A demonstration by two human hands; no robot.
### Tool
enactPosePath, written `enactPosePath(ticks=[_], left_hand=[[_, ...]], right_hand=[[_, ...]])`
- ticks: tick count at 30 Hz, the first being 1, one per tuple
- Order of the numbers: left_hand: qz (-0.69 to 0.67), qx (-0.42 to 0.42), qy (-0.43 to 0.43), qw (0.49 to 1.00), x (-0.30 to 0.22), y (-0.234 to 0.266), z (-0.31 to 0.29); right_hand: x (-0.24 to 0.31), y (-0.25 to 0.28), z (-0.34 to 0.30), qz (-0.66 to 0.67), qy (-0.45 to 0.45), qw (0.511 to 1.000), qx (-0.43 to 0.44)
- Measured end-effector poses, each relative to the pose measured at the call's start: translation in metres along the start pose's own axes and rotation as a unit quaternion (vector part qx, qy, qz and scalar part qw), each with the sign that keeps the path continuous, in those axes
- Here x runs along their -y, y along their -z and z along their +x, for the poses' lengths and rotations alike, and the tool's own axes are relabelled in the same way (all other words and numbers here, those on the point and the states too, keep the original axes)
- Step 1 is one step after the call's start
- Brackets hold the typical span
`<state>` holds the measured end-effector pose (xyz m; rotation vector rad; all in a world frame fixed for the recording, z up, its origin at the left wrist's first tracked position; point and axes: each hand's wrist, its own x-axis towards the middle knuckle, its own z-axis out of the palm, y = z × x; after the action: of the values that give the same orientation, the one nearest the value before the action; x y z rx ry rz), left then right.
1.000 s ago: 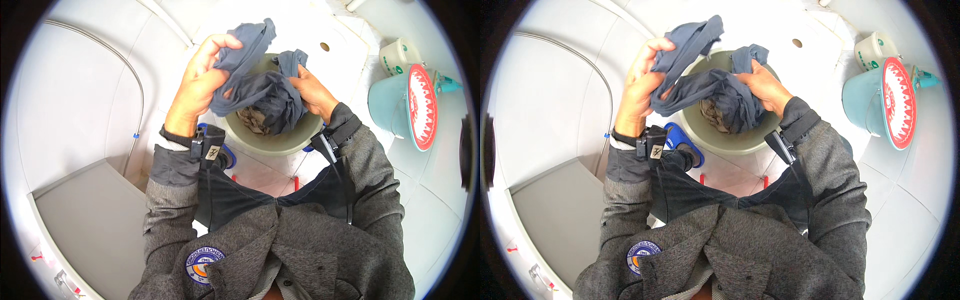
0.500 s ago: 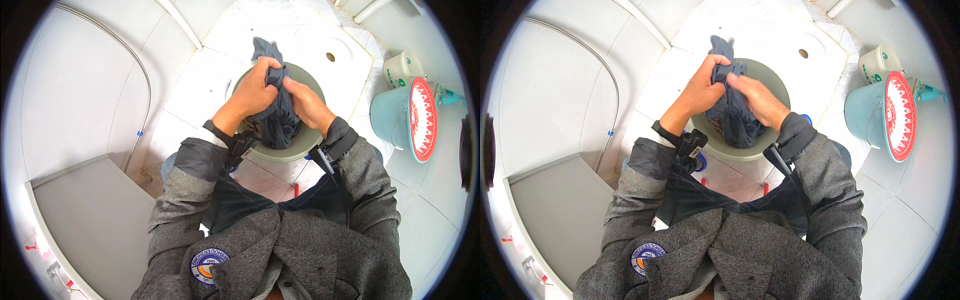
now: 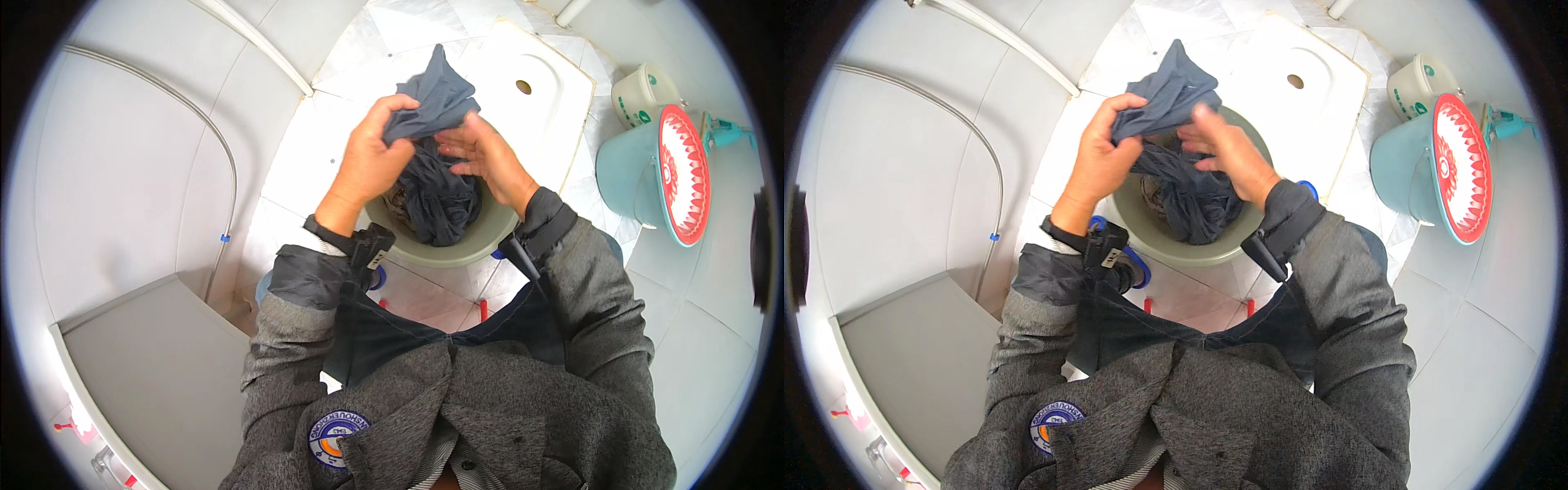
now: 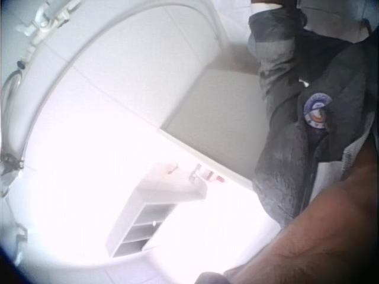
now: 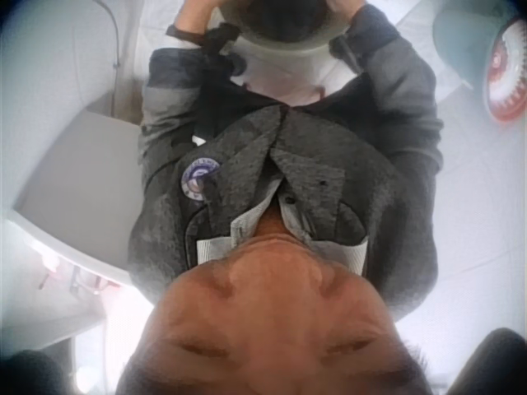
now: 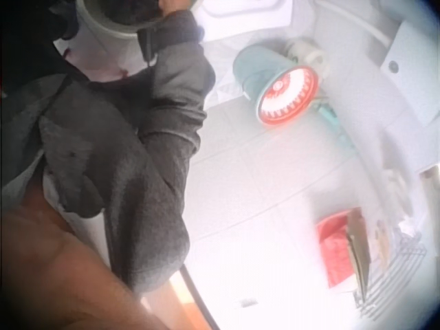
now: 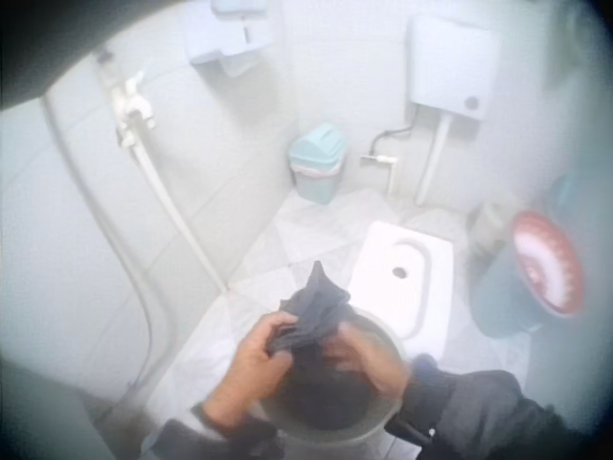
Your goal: The person washes clothes by hand in a bucket of water. They repeatedly submerge, agitate, and wring out garments, then place the wrung items on the sink.
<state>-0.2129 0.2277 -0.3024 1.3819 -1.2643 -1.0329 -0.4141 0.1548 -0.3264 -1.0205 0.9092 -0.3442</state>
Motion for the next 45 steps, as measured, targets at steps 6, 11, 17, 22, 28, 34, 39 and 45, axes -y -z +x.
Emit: enactPosePath(ticks=[6, 11, 17, 22, 28, 34, 39, 45], left_hand=[[0.023, 0.169, 0.006, 0.985, -0.016, 0.012, -0.01], [0.02, 0.205, 0.017, 0.978, -0.022, 0.012, -0.011], [0.027, 0.137, -0.032, 0.99, -0.006, 0.025, -0.006], [0.047, 0.017, 0.0, 0.999, 0.024, 0.011, -0.001], [-0.057, -0.224, 0.136, 0.963, 0.038, 0.001, -0.017], [-0.334, 0.009, 0.384, 0.861, 0.04, -0.035, -0.058], [-0.622, -0.067, 0.206, 0.753, 0.074, -0.07, -0.058], [-0.65, -0.138, 0.172, 0.728, 0.094, -0.093, -0.035]], right_hand=[[0.007, 0.007, 0.001, 0.18, -0.023, 0.983, 0.04], [0.008, 0.016, 0.007, 0.178, -0.009, 0.984, 0.029], [0.017, 0.024, 0.009, 0.158, 0.006, 0.987, 0.0], [0.024, 0.019, 0.007, 0.183, 0.039, 0.981, -0.055], [0.029, 0.02, 0.015, 0.171, 0.036, 0.982, -0.068], [0.025, -0.003, 0.01, 0.067, 0.097, 0.992, -0.051], [0.003, -0.027, -0.019, -0.081, 0.162, 0.982, 0.061], [-0.014, -0.031, -0.05, 0.04, 0.118, 0.988, -0.091]])
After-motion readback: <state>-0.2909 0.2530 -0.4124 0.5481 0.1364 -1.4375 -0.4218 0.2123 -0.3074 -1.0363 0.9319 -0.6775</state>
